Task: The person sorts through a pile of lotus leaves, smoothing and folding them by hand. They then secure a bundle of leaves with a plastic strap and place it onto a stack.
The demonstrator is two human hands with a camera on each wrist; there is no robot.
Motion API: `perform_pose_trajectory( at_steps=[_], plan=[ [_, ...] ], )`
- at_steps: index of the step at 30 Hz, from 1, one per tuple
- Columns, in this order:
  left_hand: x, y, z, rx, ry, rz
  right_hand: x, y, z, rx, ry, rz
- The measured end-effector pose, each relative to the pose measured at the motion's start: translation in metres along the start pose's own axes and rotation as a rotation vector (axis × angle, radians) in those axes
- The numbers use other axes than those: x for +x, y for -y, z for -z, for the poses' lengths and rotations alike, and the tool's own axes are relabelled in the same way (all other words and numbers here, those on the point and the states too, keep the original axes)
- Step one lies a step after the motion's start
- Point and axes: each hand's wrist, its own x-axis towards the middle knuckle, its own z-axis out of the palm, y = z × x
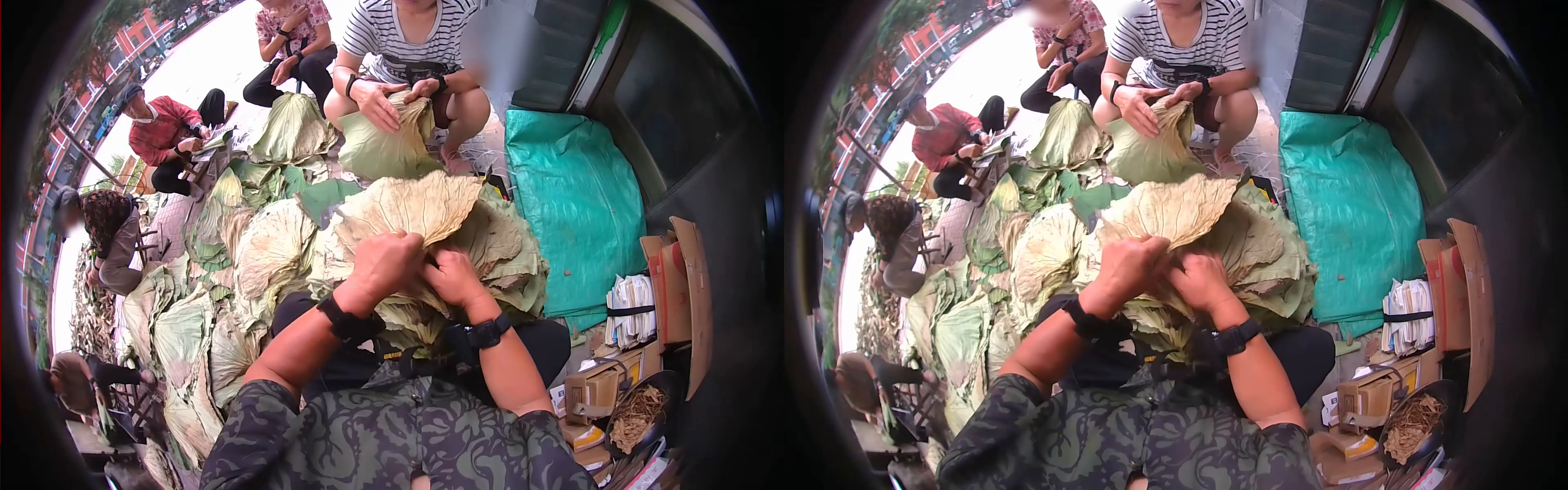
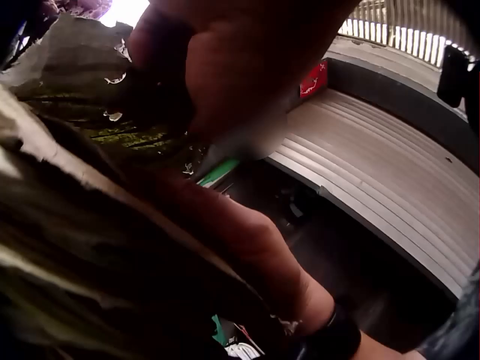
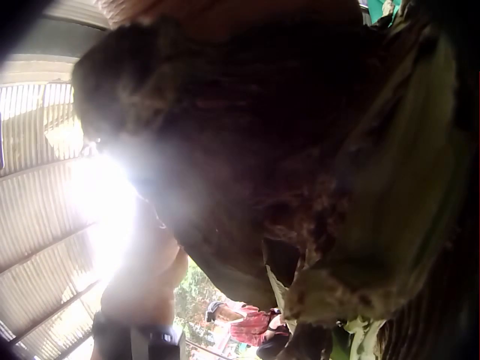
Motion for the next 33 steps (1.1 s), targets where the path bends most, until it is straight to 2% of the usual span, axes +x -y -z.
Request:
perform_pose_trajectory(
  at_steps=[1,3,5,7,9,11,13,14,15,17,18,20,21,23,25,26,27,29,31,32,33],
  plan=[
    [-0.008,-0.005,-0.009,-0.032,0.014,0.009,-0.002,-0.005,-0.002,-0.011,0.032,-0.091],
    [-0.013,-0.016,-0.008,-0.036,-0.026,0.03,-0.006,-0.003,-0.004,-0.014,-0.016,-0.101],
    [-0.014,-0.025,-0.004,-0.04,-0.066,0.051,-0.009,-0.001,-0.006,0.189,-0.186,-0.177],
    [-0.009,-0.032,0.002,0.009,-0.031,0.074,-0.007,-0.002,-0.002,0.277,-0.19,-0.21],
    [-0.004,-0.038,0.001,0.002,-0.034,0.045,-0.004,-0.008,-0.007,0.577,-0.366,-0.212],
    [0.0,-0.044,-0.001,-0.012,-0.032,0.015,-0.005,-0.013,-0.005,0.591,-0.414,-0.281],
    [0.004,-0.049,-0.005,-0.089,0.058,0.018,-0.008,-0.015,-0.001,0.956,-0.559,-0.275],
    [0.004,-0.047,-0.013,-0.22,0.04,0.05,-0.012,-0.015,0.001,1.03,-0.588,-0.3],
    [0.001,-0.042,-0.026,-0.222,0.045,0.043,-0.016,-0.016,0.003,1.03,-0.596,-0.302],
    [-0.006,-0.035,-0.042,-0.179,-0.027,-0.028,-0.023,-0.017,0.006,1.048,-0.647,-0.192],
    [-0.008,-0.032,-0.044,-0.18,-0.021,-0.031,-0.028,-0.016,0.009,1.04,-0.658,-0.245],
    [-0.008,-0.03,-0.038,-0.238,0.176,0.064,-0.035,-0.023,0.014,0.946,-0.725,-0.301],
    [-0.006,-0.032,-0.031,-0.235,0.174,0.067,-0.037,-0.025,0.016,0.85,-0.787,-0.352],
    [-0.001,-0.037,-0.015,-0.335,0.409,0.136,-0.039,-0.02,0.024,0.806,-0.794,-0.373],
    [0.0,-0.042,-0.01,-0.296,0.427,0.132,-0.035,-0.003,0.033,0.386,-0.867,-0.21],
    [-0.001,-0.044,-0.009,-0.258,0.444,0.126,-0.032,0.002,0.038,0.179,-0.834,-0.116],
    [-0.004,-0.044,-0.013,-0.258,0.437,0.127,-0.03,0.004,0.039,0.177,-0.833,-0.109],
    [-0.018,-0.042,-0.029,-0.145,0.196,0.084,-0.022,0.007,0.04,0.019,-0.6,0.034],
    [-0.026,-0.035,-0.038,-0.273,0.136,0.1,-0.024,-0.008,0.024,0.194,-0.287,-0.088],
    [-0.031,-0.03,-0.043,-0.328,0.094,0.082,-0.026,-0.029,0.009,0.171,-0.235,-0.012],
    [-0.036,-0.026,-0.047,-0.381,0.056,0.066,-0.029,-0.025,0.008,0.24,-0.273,-0.047]
  ],
)
